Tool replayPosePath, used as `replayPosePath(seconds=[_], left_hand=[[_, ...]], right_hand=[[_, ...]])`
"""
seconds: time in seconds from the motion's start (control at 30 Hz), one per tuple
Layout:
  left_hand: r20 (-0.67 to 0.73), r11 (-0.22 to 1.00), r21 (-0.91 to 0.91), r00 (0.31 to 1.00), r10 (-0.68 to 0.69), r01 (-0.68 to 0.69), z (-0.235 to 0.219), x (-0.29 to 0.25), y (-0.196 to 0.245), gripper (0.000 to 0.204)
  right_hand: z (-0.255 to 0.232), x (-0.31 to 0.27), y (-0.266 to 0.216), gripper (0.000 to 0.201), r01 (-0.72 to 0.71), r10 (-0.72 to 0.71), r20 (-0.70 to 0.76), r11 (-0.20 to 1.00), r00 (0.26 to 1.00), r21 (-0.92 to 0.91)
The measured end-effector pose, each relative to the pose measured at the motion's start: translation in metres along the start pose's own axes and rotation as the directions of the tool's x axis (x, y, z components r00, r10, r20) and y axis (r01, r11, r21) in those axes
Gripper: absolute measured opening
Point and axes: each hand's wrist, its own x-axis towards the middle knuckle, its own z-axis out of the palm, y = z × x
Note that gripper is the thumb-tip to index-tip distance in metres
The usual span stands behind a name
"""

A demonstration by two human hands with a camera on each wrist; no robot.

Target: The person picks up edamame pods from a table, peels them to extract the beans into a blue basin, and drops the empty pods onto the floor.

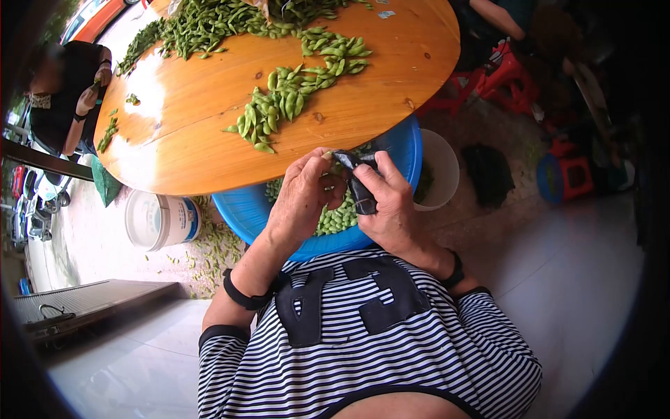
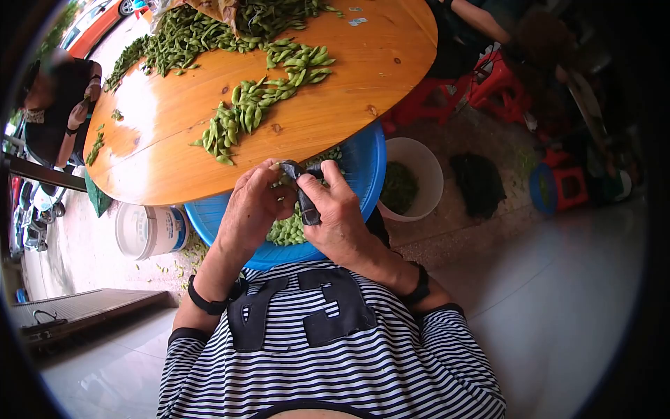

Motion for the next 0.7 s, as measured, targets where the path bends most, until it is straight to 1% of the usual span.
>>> replayPosePath(seconds=[0.03, 0.07, 0.1, 0.13, 0.2, 0.23, 0.3, 0.33, 0.4, 0.53, 0.6, 0.63, 0.7], left_hand=[[-0.001, 1.0, 0.0, 1.0, 0.0, 0.0, 0.003, 0.0, -0.002, 0.024], [-0.079, 0.996, -0.084, 0.996, -0.03, 0.024, 0.008, 0.0, -0.003, 0.022], [-0.153, 0.985, -0.169, 0.986, -0.066, 0.04, 0.011, 0.0, -0.004, 0.02], [-0.154, 0.985, -0.17, 0.986, -0.066, 0.039, 0.013, 0.001, -0.005, 0.02], [-0.209, 0.979, -0.201, 0.976, -0.069, 0.026, 0.016, 0.001, -0.005, 0.018], [-0.209, 0.979, -0.201, 0.975, -0.068, 0.025, 0.012, 0.001, -0.007, 0.018], [-0.098, 0.97, -0.245, 0.995, -0.022, -0.003, 0.002, 0.003, -0.013, 0.022], [-0.099, 0.97, -0.245, 0.995, -0.022, -0.003, 0.001, 0.003, -0.014, 0.022], [-0.041, 0.962, -0.269, 0.999, 0.028, -0.038, 0.002, 0.003, -0.015, 0.022], [-0.043, 0.962, -0.27, 0.998, 0.04, -0.05, 0.006, 0.002, -0.013, 0.023], [-0.122, 0.964, -0.26, 0.992, 0.03, -0.061, 0.011, 0.001, -0.012, 0.024], [-0.122, 0.964, -0.26, 0.992, 0.029, -0.06, 0.012, 0.001, -0.011, 0.024], [-0.194, 0.958, -0.278, 0.981, 0.013, -0.068, 0.013, 0.0, -0.011, 0.024]], right_hand=[[0.001, -0.001, -0.001, 0.053, 0.014, -0.014, 0.015, 1.0, 1.0, -0.009], [0.002, -0.002, 0.001, 0.057, 0.02, -0.02, 0.039, 1.0, 0.999, -0.009], [0.003, -0.003, 0.002, 0.057, 0.021, -0.021, 0.04, 1.0, 0.999, -0.009], [0.003, -0.003, 0.003, 0.057, 0.018, -0.018, 0.033, 1.0, 0.999, 0.0], [0.003, -0.003, 0.003, 0.057, 0.015, -0.015, 0.026, 1.0, 1.0, 0.009], [0.003, -0.003, 0.003, 0.058, 0.017, -0.017, 0.025, 1.0, 1.0, 0.004], [0.003, -0.003, 0.002, 0.059, 0.019, -0.019, 0.025, 1.0, 0.999, 0.0], [0.003, -0.003, 0.003, 0.06, 0.04, -0.04, 0.029, 0.999, 0.999, -0.012], [0.003, -0.004, 0.002, 0.062, 0.061, -0.06, 0.034, 0.998, 0.998, -0.024], [0.002, -0.004, 0.0, 0.065, 0.069, -0.068, 0.028, 0.997, 0.997, -0.037], [0.002, -0.004, 0.001, 0.065, 0.073, -0.072, 0.022, 0.996, 0.997, -0.041], [0.002, -0.004, 0.001, 0.066, 0.082, -0.081, 0.02, 0.996, 0.997, -0.041], [0.003, -0.004, 0.001, 0.066, 0.09, -0.089, 0.018, 0.995, 0.996, -0.042]])
